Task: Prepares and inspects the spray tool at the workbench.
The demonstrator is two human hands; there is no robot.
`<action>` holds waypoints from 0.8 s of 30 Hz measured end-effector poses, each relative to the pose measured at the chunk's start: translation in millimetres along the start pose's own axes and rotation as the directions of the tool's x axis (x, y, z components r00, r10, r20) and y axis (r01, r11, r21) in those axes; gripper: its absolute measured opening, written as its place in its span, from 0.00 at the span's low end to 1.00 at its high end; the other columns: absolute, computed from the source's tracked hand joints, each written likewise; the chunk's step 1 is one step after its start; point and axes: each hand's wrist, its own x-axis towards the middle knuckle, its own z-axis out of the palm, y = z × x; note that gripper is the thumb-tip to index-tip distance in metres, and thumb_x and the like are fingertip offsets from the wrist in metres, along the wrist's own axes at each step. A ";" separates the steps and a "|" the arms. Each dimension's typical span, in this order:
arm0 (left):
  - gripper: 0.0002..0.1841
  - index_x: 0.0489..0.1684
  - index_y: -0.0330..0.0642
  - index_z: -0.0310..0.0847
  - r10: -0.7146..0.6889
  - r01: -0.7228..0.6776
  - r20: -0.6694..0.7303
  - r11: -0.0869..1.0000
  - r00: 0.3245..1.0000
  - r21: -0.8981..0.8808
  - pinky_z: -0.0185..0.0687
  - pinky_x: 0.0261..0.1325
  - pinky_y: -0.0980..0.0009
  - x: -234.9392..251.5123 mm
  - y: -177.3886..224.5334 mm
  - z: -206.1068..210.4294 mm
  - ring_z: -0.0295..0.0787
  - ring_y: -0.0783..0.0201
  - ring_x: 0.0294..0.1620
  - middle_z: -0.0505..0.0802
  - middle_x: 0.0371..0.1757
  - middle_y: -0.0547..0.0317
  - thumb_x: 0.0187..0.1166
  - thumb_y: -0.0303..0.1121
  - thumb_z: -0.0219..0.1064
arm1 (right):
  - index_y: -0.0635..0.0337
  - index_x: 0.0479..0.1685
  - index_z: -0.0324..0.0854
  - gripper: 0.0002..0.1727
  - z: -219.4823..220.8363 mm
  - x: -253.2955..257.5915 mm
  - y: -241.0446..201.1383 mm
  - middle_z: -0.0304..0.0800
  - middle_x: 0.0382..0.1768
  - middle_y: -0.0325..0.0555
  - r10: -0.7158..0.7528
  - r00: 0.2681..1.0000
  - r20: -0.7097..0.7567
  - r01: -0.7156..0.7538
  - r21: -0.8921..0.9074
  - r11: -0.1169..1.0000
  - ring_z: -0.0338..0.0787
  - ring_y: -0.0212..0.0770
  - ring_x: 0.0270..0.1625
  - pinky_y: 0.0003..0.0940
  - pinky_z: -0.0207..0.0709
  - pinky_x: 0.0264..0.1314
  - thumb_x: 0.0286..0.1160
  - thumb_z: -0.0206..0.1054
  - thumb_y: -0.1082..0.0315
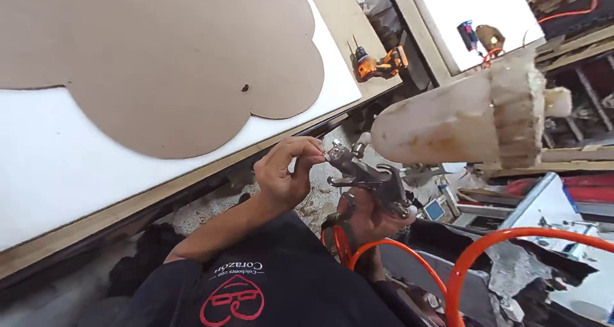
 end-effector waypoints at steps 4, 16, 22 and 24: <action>0.05 0.35 0.38 0.71 0.002 -0.005 0.070 0.999 0.998 0.044 0.94 0.56 0.48 5.1 1.8 0.7 0.91 0.56 0.42 0.84 0.35 0.53 0.83 0.25 0.61 | 0.61 0.46 0.85 0.09 9.7 -2.4 -4.2 0.92 0.26 0.41 -0.046 0.999 -0.006 0.045 -0.079 0.996 0.88 0.35 0.18 0.32 0.87 0.16 0.76 0.76 0.67; 0.18 0.69 0.31 0.71 -0.221 0.295 0.296 0.927 0.929 -0.233 0.93 0.60 0.48 7.1 15.1 -14.6 0.94 0.51 0.51 0.91 0.48 0.48 0.84 0.25 0.66 | 0.54 0.52 0.82 0.09 -14.8 -5.2 -5.0 0.93 0.27 0.40 0.005 0.998 -0.057 -0.004 0.014 1.000 0.86 0.35 0.15 0.32 0.85 0.12 0.80 0.73 0.64; 0.07 0.48 0.31 0.91 0.229 -0.237 0.402 0.971 0.887 -0.031 0.92 0.53 0.70 9.7 22.5 -14.6 0.94 0.63 0.51 0.95 0.49 0.46 0.77 0.24 0.74 | 0.47 0.58 0.83 0.13 -30.6 -11.2 -6.0 0.96 0.39 0.43 0.048 0.996 -0.072 -0.033 0.195 0.980 0.90 0.36 0.22 0.30 0.86 0.17 0.78 0.75 0.64; 0.08 0.50 0.29 0.90 0.325 -0.357 0.451 0.934 0.831 -0.015 0.92 0.54 0.70 16.6 25.1 -13.6 0.95 0.61 0.52 0.95 0.49 0.42 0.78 0.22 0.72 | 0.49 0.56 0.84 0.12 -31.5 -9.6 -8.3 0.96 0.36 0.45 0.072 0.994 -0.081 -0.051 0.237 0.970 0.90 0.37 0.21 0.31 0.85 0.15 0.78 0.75 0.64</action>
